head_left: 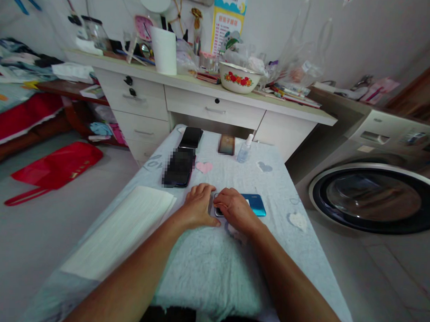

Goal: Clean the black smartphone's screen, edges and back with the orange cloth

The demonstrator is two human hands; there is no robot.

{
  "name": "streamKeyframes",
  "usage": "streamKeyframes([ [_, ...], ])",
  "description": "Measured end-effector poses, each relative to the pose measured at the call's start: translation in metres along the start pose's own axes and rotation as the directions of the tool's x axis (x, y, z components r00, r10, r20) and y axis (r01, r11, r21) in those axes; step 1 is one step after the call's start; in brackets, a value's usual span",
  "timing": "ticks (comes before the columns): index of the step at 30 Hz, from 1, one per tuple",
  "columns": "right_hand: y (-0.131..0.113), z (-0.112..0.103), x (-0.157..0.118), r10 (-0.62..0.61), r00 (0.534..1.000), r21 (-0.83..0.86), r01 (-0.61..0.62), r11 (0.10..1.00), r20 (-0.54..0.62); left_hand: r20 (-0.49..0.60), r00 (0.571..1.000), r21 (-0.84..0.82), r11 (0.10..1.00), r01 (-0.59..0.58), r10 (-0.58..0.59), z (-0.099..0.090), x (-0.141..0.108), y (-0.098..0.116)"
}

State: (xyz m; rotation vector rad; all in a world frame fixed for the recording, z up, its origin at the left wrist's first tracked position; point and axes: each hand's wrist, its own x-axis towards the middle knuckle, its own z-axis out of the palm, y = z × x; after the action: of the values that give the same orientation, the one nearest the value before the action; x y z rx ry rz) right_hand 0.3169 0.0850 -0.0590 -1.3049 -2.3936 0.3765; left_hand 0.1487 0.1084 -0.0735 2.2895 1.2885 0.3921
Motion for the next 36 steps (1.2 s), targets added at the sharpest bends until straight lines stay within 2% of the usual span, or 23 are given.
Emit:
streamKeyframes([
  [6, -0.004, -0.001, -0.003, -0.038, 0.998, -0.012, 0.038, 0.999, 0.060, 0.013, 1.000, 0.012, 1.000, -0.027, 0.027, 0.000, 0.000, -0.005],
  [13, -0.012, -0.008, -0.010, -0.028, 0.993, 0.073, 0.019, 0.997, 0.117, -0.001, 0.999, -0.004, 0.999, -0.053, 0.053, 0.003, 0.001, -0.010],
  [20, -0.002, -0.028, -0.020, 0.064, 0.978, 0.075, -0.080, 0.994, 0.200, 0.001, 0.999, 0.030, 0.998, -0.048, 0.048, 0.000, 0.000, -0.004],
  [23, 0.005, -0.033, -0.022, 0.143, 0.971, 0.052, -0.155, 0.987, 0.192, -0.027, 0.999, 0.052, 0.998, -0.043, 0.045, 0.001, 0.000, -0.001],
  [28, 0.007, -0.022, -0.018, 0.096, 0.986, 0.078, -0.107, 0.991, 0.140, -0.069, 0.996, 0.067, 0.996, -0.055, 0.060, 0.004, 0.003, -0.001],
  [32, 0.000, -0.010, -0.013, 0.028, 0.994, 0.103, -0.038, 0.994, 0.101, -0.092, 0.992, 0.060, 0.995, -0.081, 0.087, 0.006, 0.003, -0.002],
  [36, -0.006, -0.004, -0.008, 0.011, 0.997, 0.092, -0.018, 0.996, 0.074, -0.112, 0.987, 0.072, 0.991, -0.112, 0.119, 0.006, 0.004, -0.003],
])
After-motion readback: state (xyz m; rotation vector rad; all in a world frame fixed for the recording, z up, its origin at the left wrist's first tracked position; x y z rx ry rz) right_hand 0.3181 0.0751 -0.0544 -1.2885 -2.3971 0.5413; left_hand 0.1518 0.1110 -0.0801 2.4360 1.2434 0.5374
